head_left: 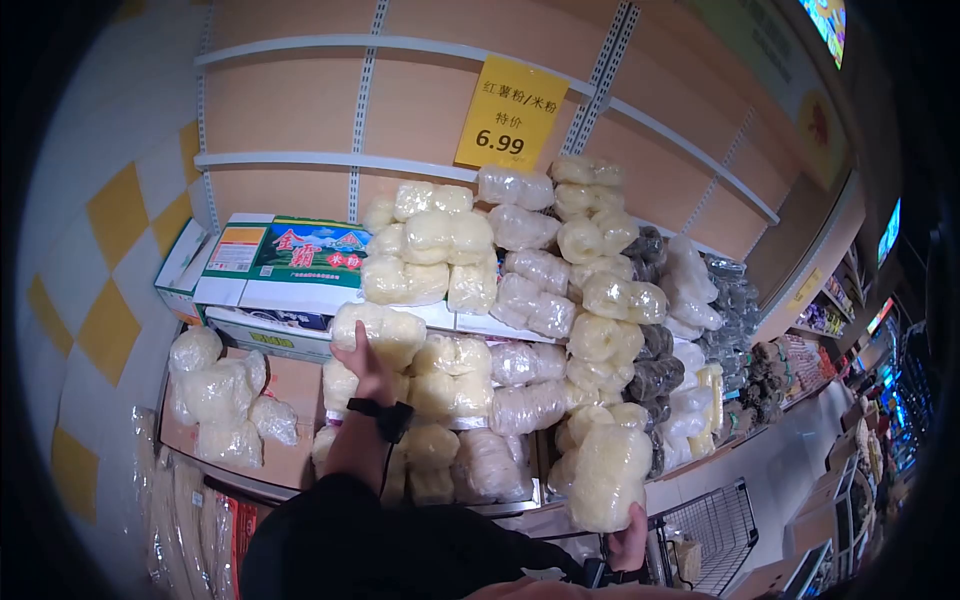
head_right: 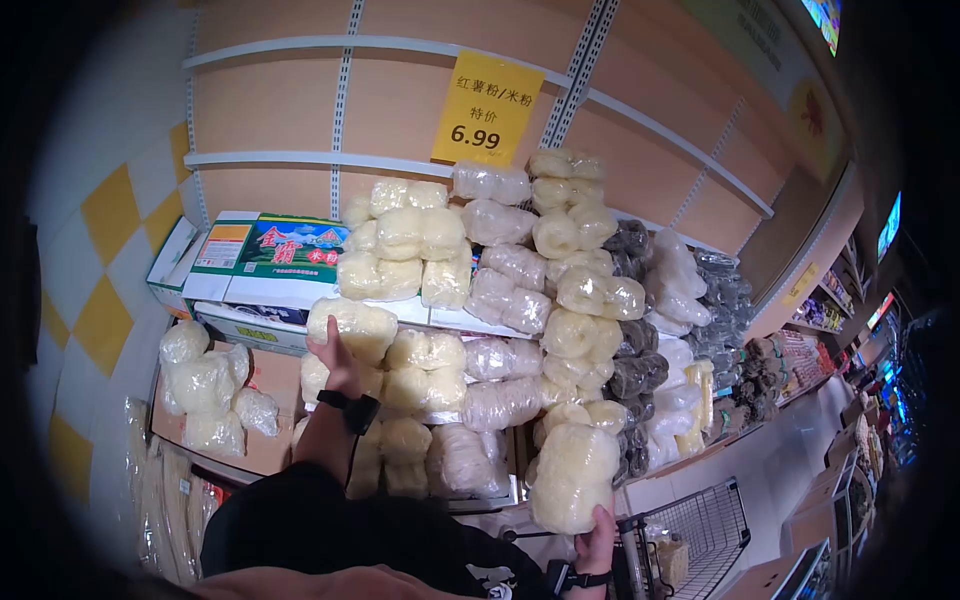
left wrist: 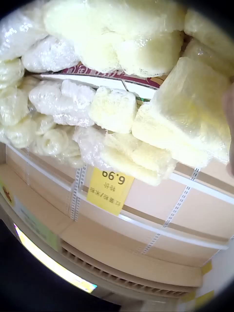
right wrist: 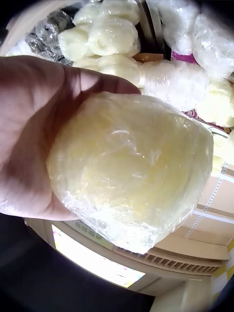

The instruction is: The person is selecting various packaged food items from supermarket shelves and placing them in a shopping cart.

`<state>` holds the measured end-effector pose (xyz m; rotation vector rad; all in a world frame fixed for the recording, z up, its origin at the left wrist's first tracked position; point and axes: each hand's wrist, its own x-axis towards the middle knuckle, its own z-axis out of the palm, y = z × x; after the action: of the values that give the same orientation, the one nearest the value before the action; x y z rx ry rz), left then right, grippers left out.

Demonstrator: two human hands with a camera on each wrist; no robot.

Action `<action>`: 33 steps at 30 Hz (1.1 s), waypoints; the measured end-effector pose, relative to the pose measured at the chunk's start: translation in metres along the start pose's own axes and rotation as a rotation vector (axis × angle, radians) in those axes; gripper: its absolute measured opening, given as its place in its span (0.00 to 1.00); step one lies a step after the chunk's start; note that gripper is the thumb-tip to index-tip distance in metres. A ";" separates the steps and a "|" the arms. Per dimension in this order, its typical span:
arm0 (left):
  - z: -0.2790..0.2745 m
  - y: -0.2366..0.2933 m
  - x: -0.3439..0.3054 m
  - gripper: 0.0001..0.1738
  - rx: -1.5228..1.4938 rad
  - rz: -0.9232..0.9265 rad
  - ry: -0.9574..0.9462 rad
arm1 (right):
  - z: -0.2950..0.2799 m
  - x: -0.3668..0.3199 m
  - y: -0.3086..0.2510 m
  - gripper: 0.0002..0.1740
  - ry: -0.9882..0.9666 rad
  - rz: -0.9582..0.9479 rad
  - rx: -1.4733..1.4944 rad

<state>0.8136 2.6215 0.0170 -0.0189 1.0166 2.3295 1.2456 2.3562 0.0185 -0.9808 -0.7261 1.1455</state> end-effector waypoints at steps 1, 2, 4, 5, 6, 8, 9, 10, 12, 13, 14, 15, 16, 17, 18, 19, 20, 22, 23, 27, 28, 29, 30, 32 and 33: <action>-0.003 -0.011 0.006 0.53 0.097 0.057 0.033 | 0.011 0.004 -0.002 0.36 -0.092 -0.056 -0.018; -0.021 -0.047 0.042 0.54 0.046 0.143 -0.105 | 0.007 0.015 0.006 0.37 -0.098 -0.010 -0.017; -0.034 -0.075 0.063 0.55 0.117 0.241 -0.068 | 0.035 0.034 0.003 0.38 -0.137 -0.034 -0.024; -0.039 -0.078 0.066 0.55 0.180 0.346 -0.033 | 0.048 0.046 0.003 0.38 -0.169 -0.082 -0.106; -0.041 -0.073 0.062 0.55 0.186 0.342 -0.033 | 0.062 0.061 0.003 0.38 -0.202 -0.130 -0.191; -0.043 -0.051 0.046 0.54 0.549 0.549 0.030 | 0.088 0.100 0.009 0.40 -0.258 -0.294 -0.489; -0.044 -0.041 0.040 0.54 0.547 0.542 0.029 | 0.119 0.110 0.001 0.41 -0.316 -0.435 -0.627; -0.045 -0.028 0.035 0.53 0.685 0.586 -0.035 | 0.130 0.138 0.009 0.41 -0.378 -0.604 -0.850; -0.050 -0.016 0.037 0.49 0.922 0.676 -0.132 | 0.178 0.158 0.005 0.41 -0.390 -0.947 -1.280; -0.050 -0.010 0.037 0.49 0.920 0.672 -0.131 | 0.195 0.171 0.010 0.40 -0.428 -1.020 -1.373; -0.048 -0.001 0.037 0.47 1.096 0.989 -0.174 | 0.208 0.185 0.015 0.39 -0.465 -1.095 -1.463; -0.047 0.007 0.037 0.45 1.261 1.315 -0.213 | 0.217 0.194 0.017 0.39 -0.465 -1.101 -1.462; -0.047 0.009 0.031 0.44 1.413 1.408 -0.340 | 0.228 0.203 0.018 0.39 -0.548 -1.136 -1.546; -0.047 0.015 0.026 0.44 1.407 1.416 -0.329 | 0.236 0.213 0.021 0.39 -0.631 -1.172 -1.628; -0.048 0.024 0.023 0.46 1.498 1.461 -0.662 | 0.240 0.223 0.024 0.38 -0.683 -1.264 -1.659; -0.047 0.030 0.024 0.48 1.574 1.480 -1.008 | 0.241 0.230 0.026 0.38 -0.682 -1.277 -1.653; -0.046 0.033 0.030 0.48 1.575 1.484 -0.999 | 0.243 0.233 0.026 0.39 -0.740 -1.321 -1.693; -0.044 0.040 0.042 0.50 1.564 1.516 -0.995 | 0.246 0.237 0.025 0.39 -0.844 -1.370 -1.724; -0.038 0.045 0.043 0.50 1.565 1.517 -0.989 | 0.246 0.239 0.024 0.39 -0.847 -1.375 -1.722; -0.016 0.056 0.055 0.43 1.540 1.392 -0.870 | 0.247 0.251 0.037 0.39 -1.035 -1.523 -1.639; -0.014 0.053 0.058 0.43 1.488 1.445 -0.874 | 0.248 0.254 0.042 0.39 -1.096 -1.571 -1.589; -0.012 0.052 0.059 0.42 1.433 1.499 -0.876 | 0.251 0.255 0.049 0.39 -1.092 -1.569 -1.589; -0.010 0.054 0.055 0.42 1.431 1.502 -0.879 | 0.256 0.255 0.058 0.39 -1.120 -1.534 -1.617; -0.007 0.057 0.045 0.42 1.555 1.465 -0.982 | 0.260 0.253 0.068 0.41 -1.148 -1.436 -1.760; -0.006 0.057 0.044 0.42 1.552 1.472 -0.989 | 0.260 0.252 0.069 0.41 -1.137 -1.435 -1.761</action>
<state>0.7461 2.6099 0.0404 2.7533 2.1231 1.0293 1.0604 2.6718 0.0604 -0.5532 -2.9080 -0.7265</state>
